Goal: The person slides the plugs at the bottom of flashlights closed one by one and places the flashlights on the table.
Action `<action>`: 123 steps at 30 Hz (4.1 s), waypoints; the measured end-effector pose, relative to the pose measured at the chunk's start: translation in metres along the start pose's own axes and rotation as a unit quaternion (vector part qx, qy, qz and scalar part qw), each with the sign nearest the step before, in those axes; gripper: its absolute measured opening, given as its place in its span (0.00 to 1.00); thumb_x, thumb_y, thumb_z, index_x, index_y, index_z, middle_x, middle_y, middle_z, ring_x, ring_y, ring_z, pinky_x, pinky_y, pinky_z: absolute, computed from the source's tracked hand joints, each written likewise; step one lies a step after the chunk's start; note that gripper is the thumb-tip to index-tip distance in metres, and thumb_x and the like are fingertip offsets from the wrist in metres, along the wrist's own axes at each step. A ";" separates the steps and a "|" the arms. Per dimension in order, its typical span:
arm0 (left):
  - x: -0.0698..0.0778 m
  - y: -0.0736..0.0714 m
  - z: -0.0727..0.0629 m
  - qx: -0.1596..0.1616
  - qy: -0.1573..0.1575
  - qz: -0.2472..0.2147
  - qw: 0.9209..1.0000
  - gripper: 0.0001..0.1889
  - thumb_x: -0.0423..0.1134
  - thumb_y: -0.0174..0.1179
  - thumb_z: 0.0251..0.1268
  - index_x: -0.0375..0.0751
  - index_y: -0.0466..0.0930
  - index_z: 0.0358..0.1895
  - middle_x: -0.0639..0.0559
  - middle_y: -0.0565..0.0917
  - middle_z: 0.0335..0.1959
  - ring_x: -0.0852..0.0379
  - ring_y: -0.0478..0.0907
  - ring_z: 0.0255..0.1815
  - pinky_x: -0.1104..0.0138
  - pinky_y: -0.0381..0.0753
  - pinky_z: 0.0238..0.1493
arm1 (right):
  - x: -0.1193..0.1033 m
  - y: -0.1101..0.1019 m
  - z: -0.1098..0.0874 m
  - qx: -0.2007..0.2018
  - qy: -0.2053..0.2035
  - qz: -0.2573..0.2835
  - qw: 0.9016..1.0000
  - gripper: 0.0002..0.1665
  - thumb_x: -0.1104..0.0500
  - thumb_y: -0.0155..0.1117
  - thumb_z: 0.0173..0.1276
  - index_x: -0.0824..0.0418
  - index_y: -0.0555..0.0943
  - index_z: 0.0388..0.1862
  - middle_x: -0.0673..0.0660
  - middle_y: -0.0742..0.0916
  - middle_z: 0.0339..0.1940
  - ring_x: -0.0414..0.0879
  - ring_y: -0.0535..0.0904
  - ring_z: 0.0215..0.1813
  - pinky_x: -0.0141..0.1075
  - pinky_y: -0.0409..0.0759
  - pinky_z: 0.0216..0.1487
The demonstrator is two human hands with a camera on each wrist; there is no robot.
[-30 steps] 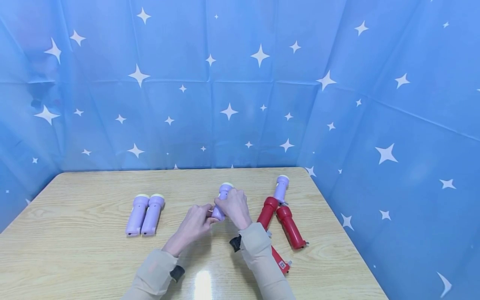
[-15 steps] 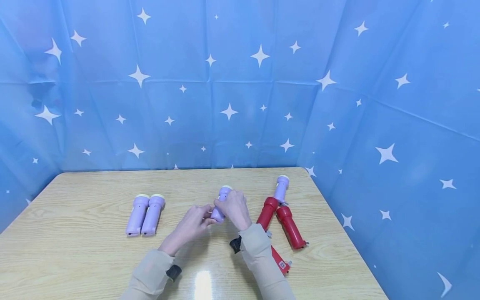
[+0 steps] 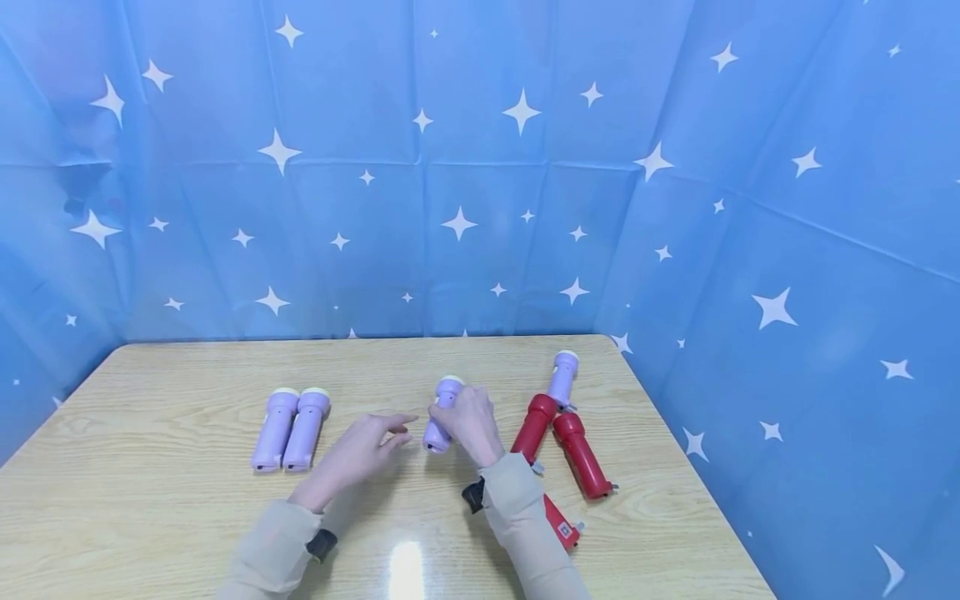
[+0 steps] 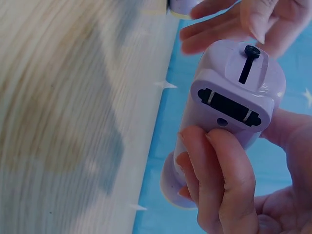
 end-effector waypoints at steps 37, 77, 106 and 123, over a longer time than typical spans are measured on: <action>-0.109 -0.066 -0.053 -0.027 -0.307 0.078 0.948 0.32 0.41 0.52 0.68 0.33 0.55 0.72 0.08 0.49 0.63 0.17 0.69 0.53 0.38 0.74 0.51 | -0.051 0.068 -0.001 -0.065 -0.056 0.058 0.995 0.17 0.51 0.70 0.55 0.63 0.77 0.26 0.53 0.80 0.19 0.39 0.73 0.17 0.29 0.73 0.16; -0.105 -0.067 -0.049 -0.006 -0.274 0.111 0.955 0.30 0.40 0.54 0.66 0.26 0.60 0.67 0.09 0.60 0.58 0.17 0.68 0.54 0.39 0.74 0.51 | -0.104 0.132 -0.003 -0.036 -0.136 -0.100 0.985 0.27 0.39 0.68 0.57 0.62 0.79 0.20 0.54 0.80 0.15 0.41 0.69 0.16 0.29 0.63 0.15; -0.108 -0.062 -0.047 -0.018 -0.293 0.096 0.951 0.30 0.39 0.54 0.67 0.29 0.59 0.69 0.07 0.54 0.60 0.18 0.70 0.50 0.39 0.75 0.49 | -0.088 0.102 -0.020 -0.045 -0.144 -0.240 0.959 0.30 0.39 0.56 0.67 0.64 0.80 0.49 0.58 0.86 0.32 0.48 0.82 0.29 0.36 0.75 0.22; -0.110 -0.063 -0.049 -0.027 -0.313 0.082 0.946 0.30 0.39 0.52 0.68 0.30 0.57 0.70 0.07 0.49 0.62 0.14 0.66 0.53 0.36 0.73 0.50 | -0.044 0.007 -0.047 -0.044 -0.165 -0.257 0.951 0.24 0.46 0.64 0.63 0.66 0.79 0.43 0.61 0.86 0.36 0.54 0.84 0.37 0.43 0.81 0.31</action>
Point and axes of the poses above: each hand's wrist, its own z-axis towards the middle knuckle, its own y-axis out of the palm, x = y × z, the point moved 8 cm from there along z, towards the middle knuckle
